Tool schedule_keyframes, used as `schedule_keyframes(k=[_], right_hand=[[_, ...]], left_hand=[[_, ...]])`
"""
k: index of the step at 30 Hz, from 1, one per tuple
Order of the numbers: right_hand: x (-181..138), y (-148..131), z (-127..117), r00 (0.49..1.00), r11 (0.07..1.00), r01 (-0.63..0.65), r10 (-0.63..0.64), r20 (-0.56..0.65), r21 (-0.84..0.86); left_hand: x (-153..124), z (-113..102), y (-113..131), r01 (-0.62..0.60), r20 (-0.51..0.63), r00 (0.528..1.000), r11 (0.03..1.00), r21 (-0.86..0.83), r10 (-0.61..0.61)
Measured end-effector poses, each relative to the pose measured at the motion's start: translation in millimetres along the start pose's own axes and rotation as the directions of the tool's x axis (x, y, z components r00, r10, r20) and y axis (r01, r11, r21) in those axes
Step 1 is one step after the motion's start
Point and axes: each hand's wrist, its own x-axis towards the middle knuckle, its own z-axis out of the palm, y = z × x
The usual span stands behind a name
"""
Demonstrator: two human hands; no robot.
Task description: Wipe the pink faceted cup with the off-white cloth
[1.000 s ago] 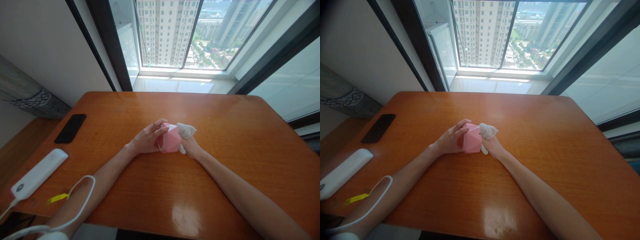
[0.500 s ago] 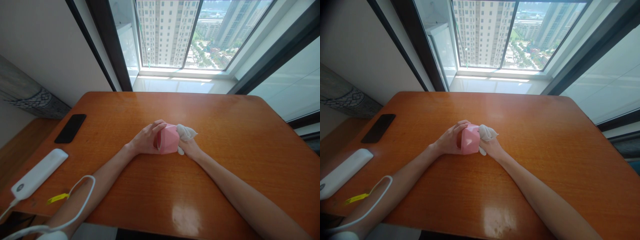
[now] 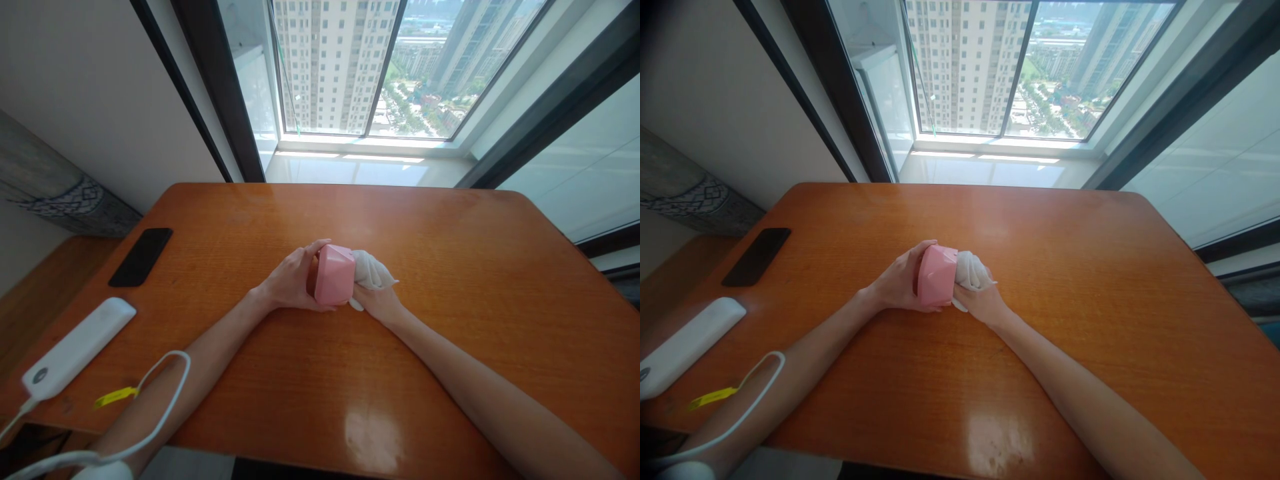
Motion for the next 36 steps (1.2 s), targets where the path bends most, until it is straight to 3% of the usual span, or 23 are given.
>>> schedule_keyframes(k=[6,11,17,21,25,30,36], right_hand=[[-8,2,1,1.000,1.000,0.011,-0.011,-0.003,-0.004],[-11,9,-2,0.985,0.972,0.168,-0.160,0.062,-0.162],[-9,29,-7,0.926,0.893,0.366,-0.322,0.196,-0.262],[-8,36,-8,0.922,0.886,0.372,-0.318,0.221,-0.278],[-8,39,-8,0.939,0.899,0.341,-0.309,0.152,-0.274],[-7,38,-10,0.967,0.942,0.254,-0.243,0.076,-0.219],[-5,18,-11,0.994,0.981,0.085,-0.096,-0.054,-0.172]], left_hand=[[1,-3,2,0.014,0.024,1.000,1.000,0.011,-0.015],[4,-7,4,0.007,0.081,0.997,0.999,0.049,-0.011],[8,-10,5,-0.026,0.138,0.990,1.000,0.017,0.024],[9,-11,3,-0.030,0.158,0.987,1.000,-0.008,0.031],[7,-9,-2,-0.081,0.171,0.982,0.997,-0.001,0.080],[5,-6,-7,-0.103,0.155,0.983,0.995,0.002,0.102],[4,-5,-2,-0.135,0.096,0.986,0.991,-0.016,0.136]])
